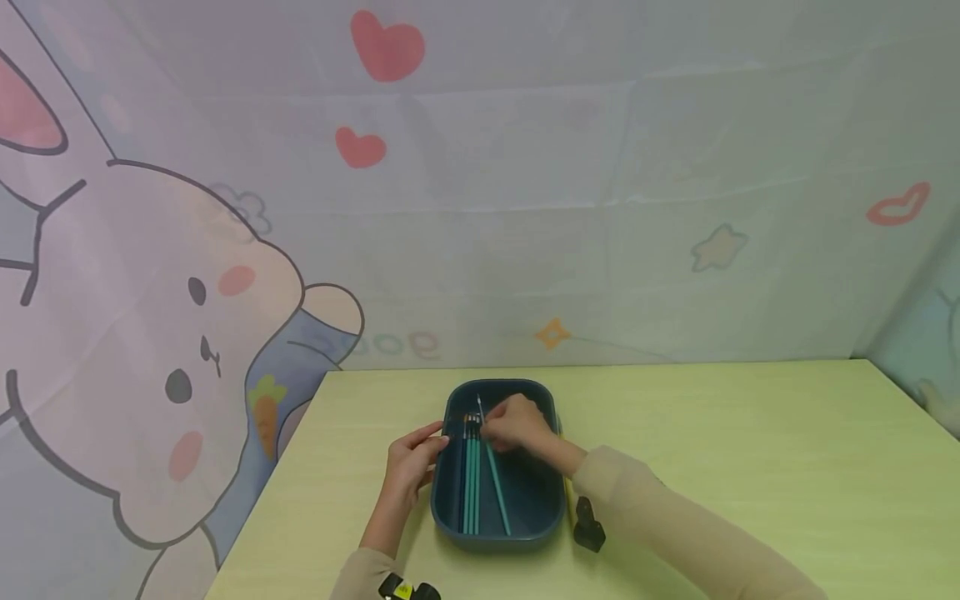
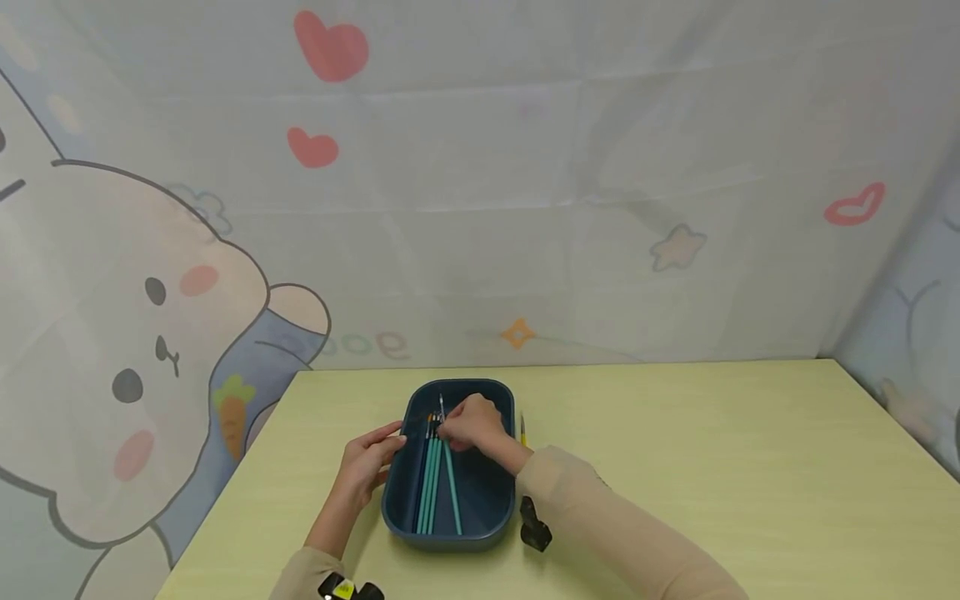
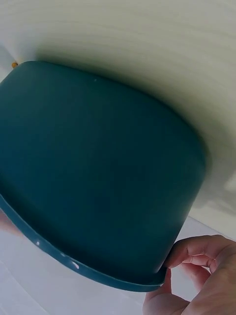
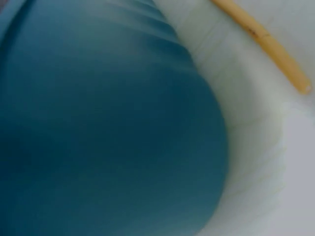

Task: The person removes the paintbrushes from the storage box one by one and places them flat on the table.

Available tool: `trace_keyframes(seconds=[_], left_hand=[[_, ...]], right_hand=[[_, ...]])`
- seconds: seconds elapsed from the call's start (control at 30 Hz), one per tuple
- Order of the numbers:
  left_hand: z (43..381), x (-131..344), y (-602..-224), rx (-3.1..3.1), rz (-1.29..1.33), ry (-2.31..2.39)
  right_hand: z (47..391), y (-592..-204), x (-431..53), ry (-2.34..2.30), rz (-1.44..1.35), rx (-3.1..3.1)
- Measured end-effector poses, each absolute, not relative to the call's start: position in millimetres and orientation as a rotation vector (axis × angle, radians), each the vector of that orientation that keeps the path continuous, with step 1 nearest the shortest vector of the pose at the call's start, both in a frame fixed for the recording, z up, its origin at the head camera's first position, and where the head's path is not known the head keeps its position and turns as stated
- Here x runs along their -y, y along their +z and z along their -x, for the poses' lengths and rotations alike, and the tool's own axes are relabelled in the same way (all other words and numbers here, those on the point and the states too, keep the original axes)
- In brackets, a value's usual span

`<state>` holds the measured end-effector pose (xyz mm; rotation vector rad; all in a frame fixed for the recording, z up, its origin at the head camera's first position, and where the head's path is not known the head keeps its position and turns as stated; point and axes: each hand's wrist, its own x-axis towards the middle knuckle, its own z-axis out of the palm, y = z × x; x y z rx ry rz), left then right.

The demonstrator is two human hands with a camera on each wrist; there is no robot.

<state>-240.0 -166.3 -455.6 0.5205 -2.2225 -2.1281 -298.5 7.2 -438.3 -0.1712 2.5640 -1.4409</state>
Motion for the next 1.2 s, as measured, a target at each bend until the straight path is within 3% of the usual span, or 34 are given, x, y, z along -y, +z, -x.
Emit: trace_keyframes(seconds=[1.2], left_hand=[[240.3, 164.6, -453.7, 2.216, -0.483, -2.141]], right_hand=[[301.3, -405.5, -36.5, -1.670, 0.196, -2.376]])
